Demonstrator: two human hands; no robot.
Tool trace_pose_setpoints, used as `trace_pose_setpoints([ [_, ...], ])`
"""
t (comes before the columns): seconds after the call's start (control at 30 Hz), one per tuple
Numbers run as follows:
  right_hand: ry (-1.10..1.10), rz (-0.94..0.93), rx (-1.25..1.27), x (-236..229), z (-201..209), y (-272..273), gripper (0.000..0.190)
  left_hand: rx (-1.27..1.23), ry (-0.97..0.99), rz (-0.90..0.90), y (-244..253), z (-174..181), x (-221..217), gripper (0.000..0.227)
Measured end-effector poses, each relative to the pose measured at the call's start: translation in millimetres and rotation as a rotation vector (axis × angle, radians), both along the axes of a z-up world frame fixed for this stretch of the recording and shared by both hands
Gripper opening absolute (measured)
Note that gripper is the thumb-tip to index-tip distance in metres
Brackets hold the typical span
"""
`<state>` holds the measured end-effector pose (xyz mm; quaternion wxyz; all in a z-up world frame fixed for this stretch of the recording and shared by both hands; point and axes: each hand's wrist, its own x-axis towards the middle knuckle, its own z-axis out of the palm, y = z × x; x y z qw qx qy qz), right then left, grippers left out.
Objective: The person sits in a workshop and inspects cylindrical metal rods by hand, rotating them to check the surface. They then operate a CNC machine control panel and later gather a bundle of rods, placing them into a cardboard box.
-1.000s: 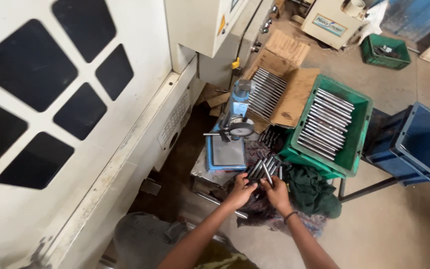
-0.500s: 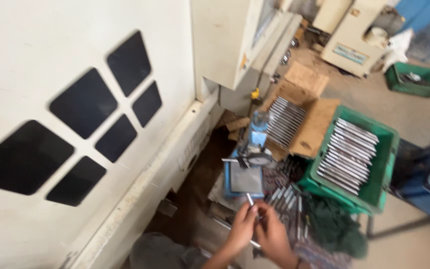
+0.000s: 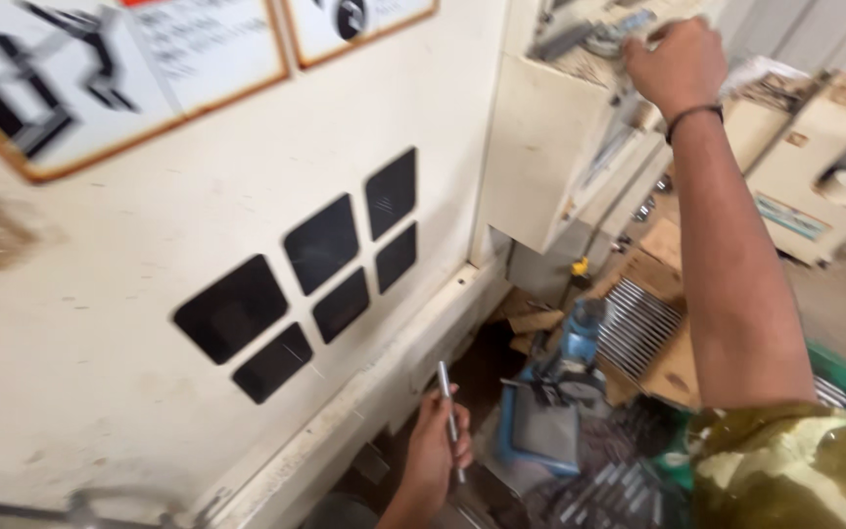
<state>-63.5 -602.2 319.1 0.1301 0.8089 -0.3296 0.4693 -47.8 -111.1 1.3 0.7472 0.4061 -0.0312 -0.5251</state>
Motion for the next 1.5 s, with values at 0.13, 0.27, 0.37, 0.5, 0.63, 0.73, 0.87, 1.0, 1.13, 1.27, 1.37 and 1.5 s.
trace_pose_setpoints([
  [0.13,0.136,-0.214,0.442,33.7,27.2,-21.8,0.061,-0.132,-0.076,-0.019,4.7,-6.2,9.7,0.037],
  [0.27,0.104,-0.202,0.59,36.5,42.8,-16.3,0.06,-0.068,-0.149,-0.017,15.4,12.0,9.5,0.042],
  [0.37,-0.129,-0.097,0.853,32.3,36.4,-18.7,0.035,-0.029,-0.058,-0.082,23.0,38.9,4.8,0.044],
  [0.5,-0.191,-0.058,0.792,21.7,24.6,-16.5,0.029,-0.01,-0.191,-0.172,34.9,66.5,-2.4,0.044],
  [0.63,-0.511,0.43,0.892,-26.1,18.4,29.4,0.02,-0.146,-0.205,-0.185,50.2,78.7,-0.3,0.043],
  [0.73,-0.803,0.933,1.109,-86.3,-9.3,113.8,0.014,-0.191,-0.279,-0.18,54.6,85.5,8.6,0.039],
  [0.87,-0.642,1.069,1.153,-150.3,-62.1,250.6,0.029,-0.26,-0.33,-0.162,62.0,91.8,4.2,0.037],
  [1.0,-0.844,1.239,1.66,-161.1,-99.4,365.7,0.051,-0.176,-0.38,-0.141,79.9,102.2,-2.3,0.037],
  [1.13,-0.611,1.381,1.966,-114.8,-147.5,425.8,0.043,-0.161,-0.434,-0.054,106.0,94.6,9.3,0.038],
  [1.27,-0.733,1.455,1.998,-78.9,-187.2,460.9,0.037,-0.128,-0.434,0.048,134.9,71.3,24.7,0.033],
  [1.37,-0.759,1.384,1.998,-60.5,-190.6,477.2,0.041,-0.22,-0.437,0.101,153.0,64.0,29.2,0.031],
  [1.5,-0.75,1.437,2.116,-51.5,-190.0,488.6,0.05,-0.211,-0.721,0.162,167.3,71.7,25.7,0.026],
])
